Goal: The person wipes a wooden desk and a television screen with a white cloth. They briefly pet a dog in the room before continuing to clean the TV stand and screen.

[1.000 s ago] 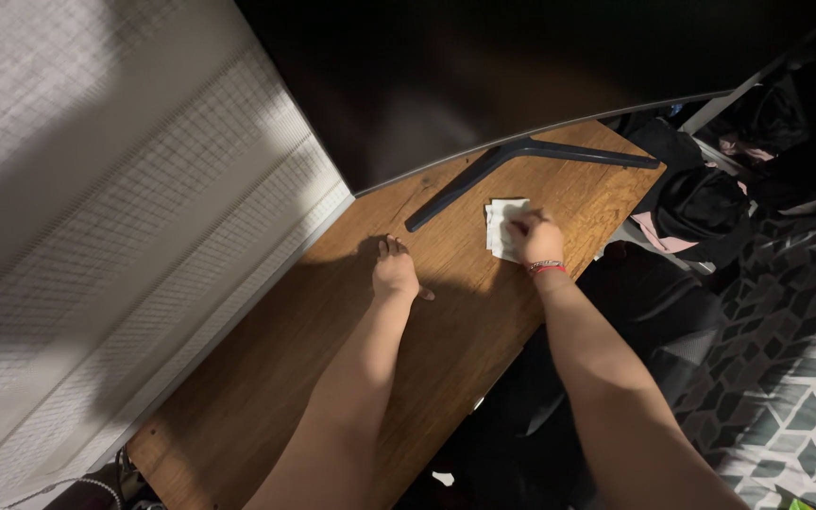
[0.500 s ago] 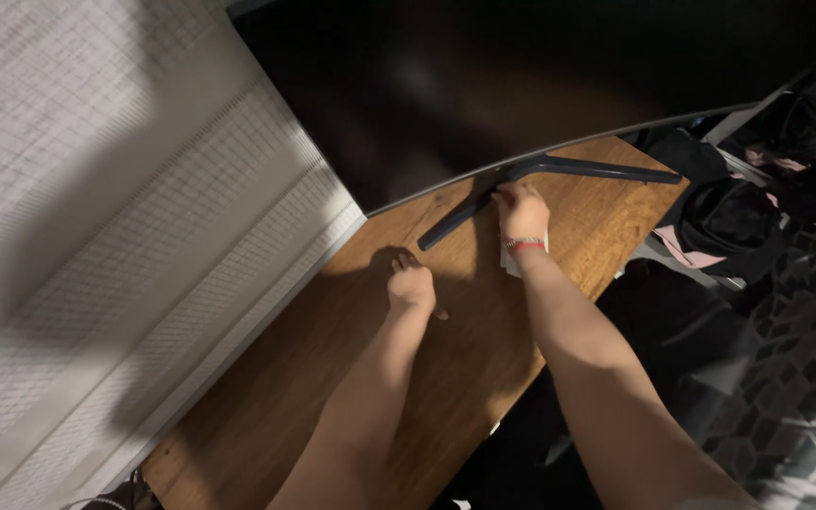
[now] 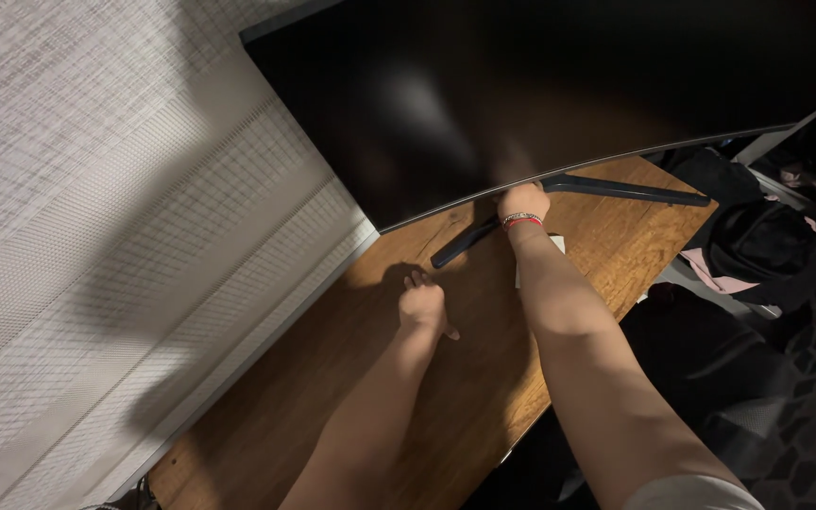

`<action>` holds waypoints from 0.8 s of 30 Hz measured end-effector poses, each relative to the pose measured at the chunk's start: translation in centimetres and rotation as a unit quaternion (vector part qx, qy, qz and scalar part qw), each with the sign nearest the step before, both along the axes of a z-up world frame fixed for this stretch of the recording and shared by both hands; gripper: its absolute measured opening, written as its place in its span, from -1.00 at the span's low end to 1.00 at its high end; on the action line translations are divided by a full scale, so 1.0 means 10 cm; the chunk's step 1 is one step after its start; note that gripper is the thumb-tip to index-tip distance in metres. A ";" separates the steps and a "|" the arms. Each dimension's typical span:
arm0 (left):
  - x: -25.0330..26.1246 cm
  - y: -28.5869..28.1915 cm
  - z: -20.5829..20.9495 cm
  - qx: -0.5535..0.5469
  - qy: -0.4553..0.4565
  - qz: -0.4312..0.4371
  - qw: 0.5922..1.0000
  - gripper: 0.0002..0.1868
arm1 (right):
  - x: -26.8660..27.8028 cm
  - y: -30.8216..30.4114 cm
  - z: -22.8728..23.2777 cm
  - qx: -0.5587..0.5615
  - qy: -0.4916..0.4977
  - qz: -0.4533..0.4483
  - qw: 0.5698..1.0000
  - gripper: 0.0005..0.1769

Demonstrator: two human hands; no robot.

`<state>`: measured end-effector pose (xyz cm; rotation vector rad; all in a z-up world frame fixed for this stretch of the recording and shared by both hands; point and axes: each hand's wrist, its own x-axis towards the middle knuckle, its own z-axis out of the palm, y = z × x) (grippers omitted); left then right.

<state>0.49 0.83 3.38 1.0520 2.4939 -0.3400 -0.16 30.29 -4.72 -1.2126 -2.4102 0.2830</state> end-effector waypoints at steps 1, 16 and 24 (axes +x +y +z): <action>0.00 0.01 0.00 0.000 0.001 0.000 1.000 0.64 | -0.02 0.00 0.05 0.000 0.001 0.000 1.000 -0.59; 0.06 -0.11 -0.13 0.016 0.112 -0.041 0.993 0.64 | 0.89 -0.99 0.42 -0.267 0.313 -0.014 0.911 -0.83; 0.58 -0.54 0.07 0.098 0.226 -0.107 0.963 0.03 | 2.52 -1.90 0.57 -0.333 0.434 0.043 0.836 -0.95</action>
